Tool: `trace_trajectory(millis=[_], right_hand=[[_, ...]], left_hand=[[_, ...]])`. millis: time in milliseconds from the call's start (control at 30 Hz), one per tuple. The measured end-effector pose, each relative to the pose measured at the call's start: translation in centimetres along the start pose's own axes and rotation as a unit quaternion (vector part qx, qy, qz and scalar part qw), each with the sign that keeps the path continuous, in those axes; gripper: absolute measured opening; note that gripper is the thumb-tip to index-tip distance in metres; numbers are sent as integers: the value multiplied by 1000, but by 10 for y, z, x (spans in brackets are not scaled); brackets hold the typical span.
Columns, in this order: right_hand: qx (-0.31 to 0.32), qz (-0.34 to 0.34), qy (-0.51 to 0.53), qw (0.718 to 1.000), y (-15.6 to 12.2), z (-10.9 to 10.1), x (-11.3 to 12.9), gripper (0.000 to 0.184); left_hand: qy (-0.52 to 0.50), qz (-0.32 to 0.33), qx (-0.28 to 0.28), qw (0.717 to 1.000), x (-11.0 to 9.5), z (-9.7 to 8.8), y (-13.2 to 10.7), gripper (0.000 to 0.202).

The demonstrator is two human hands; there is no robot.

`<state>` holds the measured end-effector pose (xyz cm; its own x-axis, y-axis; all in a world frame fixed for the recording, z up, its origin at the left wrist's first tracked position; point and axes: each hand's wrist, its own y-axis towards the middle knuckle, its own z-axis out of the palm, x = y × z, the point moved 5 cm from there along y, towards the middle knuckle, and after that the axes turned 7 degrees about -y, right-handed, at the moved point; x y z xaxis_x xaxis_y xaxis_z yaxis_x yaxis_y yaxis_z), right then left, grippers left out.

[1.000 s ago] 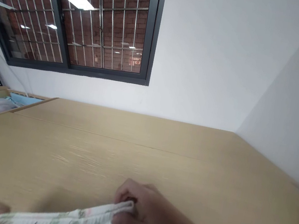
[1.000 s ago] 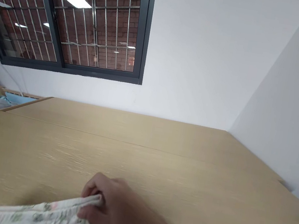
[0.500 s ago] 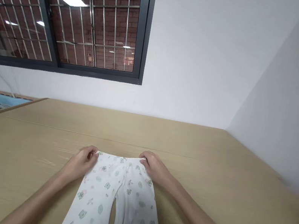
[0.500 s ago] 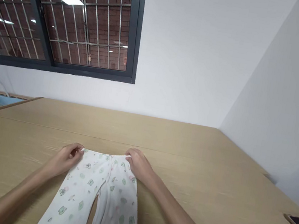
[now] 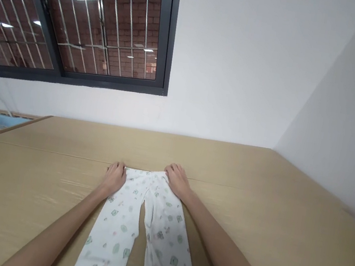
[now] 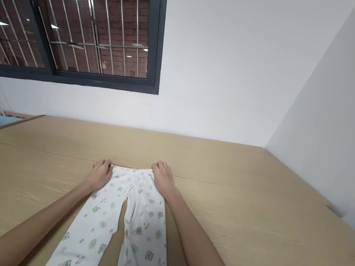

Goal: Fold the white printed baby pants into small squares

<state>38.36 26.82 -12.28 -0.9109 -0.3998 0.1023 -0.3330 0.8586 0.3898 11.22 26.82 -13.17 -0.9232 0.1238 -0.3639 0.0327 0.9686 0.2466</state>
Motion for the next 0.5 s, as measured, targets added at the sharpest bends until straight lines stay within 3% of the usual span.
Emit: trace_trajectory(millis=[167,300,400,500], right_hand=[[11,21,1,1000,14,11,-15,25],[16,54,15,998,14,17,-19,26],[16,78,33,996,13,20,-22,27],[18,99,55,993,14,21,-29,26]], left_hand=[[20,-44,-9,999,-9,5,17,26],[12,-45,-15,999,-26,-3,13,30],[1,-1,-6,1000,-58,-17,-6,38],[-22,82,48,995,-109,-28,-50,25]])
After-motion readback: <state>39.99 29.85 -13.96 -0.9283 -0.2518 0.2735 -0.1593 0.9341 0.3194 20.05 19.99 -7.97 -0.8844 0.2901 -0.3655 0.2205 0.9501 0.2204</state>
